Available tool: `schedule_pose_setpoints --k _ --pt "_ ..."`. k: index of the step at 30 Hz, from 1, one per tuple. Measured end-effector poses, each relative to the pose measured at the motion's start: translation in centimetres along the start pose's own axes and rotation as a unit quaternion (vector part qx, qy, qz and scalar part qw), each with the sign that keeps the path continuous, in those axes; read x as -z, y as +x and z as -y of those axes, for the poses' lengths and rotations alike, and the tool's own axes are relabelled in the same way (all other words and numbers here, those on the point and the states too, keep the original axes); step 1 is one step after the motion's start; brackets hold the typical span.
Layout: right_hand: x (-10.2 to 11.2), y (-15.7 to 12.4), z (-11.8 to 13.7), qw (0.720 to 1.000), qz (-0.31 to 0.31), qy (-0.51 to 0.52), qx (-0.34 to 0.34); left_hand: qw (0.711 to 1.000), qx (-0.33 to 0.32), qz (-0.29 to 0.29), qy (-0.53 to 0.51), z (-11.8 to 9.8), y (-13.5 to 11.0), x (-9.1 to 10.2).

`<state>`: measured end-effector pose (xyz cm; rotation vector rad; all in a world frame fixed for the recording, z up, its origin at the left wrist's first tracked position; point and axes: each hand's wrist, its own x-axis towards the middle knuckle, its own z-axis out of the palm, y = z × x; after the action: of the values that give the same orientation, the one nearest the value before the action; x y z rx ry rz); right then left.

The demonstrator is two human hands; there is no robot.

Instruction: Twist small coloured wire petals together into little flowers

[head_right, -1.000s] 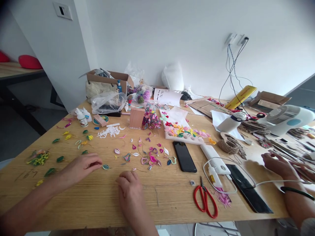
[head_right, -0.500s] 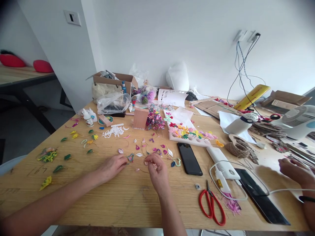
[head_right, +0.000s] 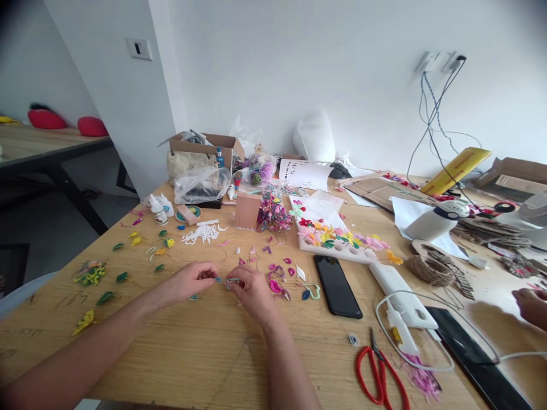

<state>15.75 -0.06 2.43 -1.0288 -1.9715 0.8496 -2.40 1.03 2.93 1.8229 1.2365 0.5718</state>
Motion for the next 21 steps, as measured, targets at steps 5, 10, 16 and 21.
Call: schedule_pose_setpoints --k 5,10,16,21 --pt "-0.2 -0.2 -1.0 0.998 -0.053 0.03 -0.032 0.996 0.013 0.001 -0.084 -1.1 0.1 0.4" --pt "-0.4 -0.3 -0.8 0.947 -0.122 0.268 -0.133 0.933 0.032 -0.036 -0.356 -1.9 -0.1 -0.4" --pt "-0.8 -0.5 -0.1 0.862 -0.136 0.452 -0.186 0.91 0.0 -0.06 -0.411 -2.0 0.3 -3.2" --pt "-0.8 -0.7 -0.1 0.857 -0.108 0.469 -0.185 0.913 -0.032 -0.1 -0.393 -3.5 1.0 -3.8"
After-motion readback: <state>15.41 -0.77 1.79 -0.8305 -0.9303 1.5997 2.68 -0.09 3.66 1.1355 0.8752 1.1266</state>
